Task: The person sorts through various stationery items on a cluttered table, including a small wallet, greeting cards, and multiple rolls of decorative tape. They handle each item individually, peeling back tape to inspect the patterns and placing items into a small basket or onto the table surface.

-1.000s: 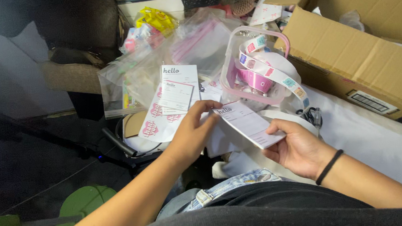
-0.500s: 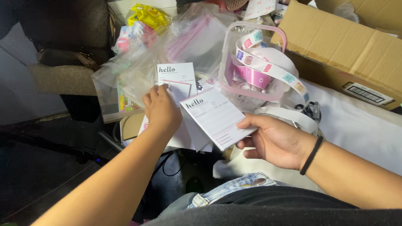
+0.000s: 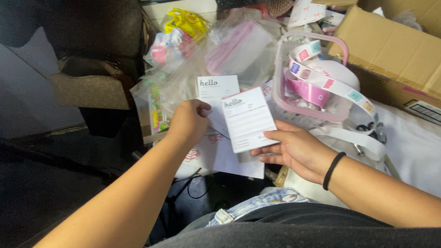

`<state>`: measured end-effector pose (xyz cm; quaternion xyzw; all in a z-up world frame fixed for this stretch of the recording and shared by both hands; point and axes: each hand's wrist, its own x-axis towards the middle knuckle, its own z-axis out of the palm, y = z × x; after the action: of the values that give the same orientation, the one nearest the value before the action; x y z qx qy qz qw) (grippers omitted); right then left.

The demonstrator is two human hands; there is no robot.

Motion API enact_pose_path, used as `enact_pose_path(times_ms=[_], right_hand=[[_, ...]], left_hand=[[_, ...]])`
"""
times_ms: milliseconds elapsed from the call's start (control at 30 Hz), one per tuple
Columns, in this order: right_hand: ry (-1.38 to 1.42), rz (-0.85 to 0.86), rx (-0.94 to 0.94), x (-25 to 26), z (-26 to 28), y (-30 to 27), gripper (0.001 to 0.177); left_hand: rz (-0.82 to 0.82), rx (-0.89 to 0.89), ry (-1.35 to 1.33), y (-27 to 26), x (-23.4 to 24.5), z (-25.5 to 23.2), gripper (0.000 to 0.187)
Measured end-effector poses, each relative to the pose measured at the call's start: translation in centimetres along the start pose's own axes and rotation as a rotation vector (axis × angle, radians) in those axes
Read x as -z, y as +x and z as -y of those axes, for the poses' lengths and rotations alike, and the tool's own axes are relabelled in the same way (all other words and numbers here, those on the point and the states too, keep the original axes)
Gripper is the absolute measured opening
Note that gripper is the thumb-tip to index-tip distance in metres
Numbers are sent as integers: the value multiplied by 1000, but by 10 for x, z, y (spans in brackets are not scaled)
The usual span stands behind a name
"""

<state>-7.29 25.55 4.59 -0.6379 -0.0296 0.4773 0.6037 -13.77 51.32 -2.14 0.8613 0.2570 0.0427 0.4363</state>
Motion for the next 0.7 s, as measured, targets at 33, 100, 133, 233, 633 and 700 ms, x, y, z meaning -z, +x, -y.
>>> enact_pose_path(times_ms=[33, 100, 133, 233, 633, 700], right_hand=[[-8, -24, -7, -1, -1, 2, 36], [-23, -77, -20, 0, -4, 4, 38], [-56, -93, -18, 0, -7, 6, 38], [-130, -126, 3, 3, -15, 7, 37], [-142, -158, 39, -1, -18, 12, 36], [-108, -128, 41, -2, -18, 16, 37]], left_hand=[[-45, -96, 43, 0, 1, 2, 55], [-127, -293, 128, -3, -1, -2, 68], [-106, -376, 189, -4, 0, -6, 75], [1, -531, 334, 0, 3, -24, 95], [-14, -326, -37, 11, 19, -24, 61], [-81, -243, -182, 2, 32, -21, 51]])
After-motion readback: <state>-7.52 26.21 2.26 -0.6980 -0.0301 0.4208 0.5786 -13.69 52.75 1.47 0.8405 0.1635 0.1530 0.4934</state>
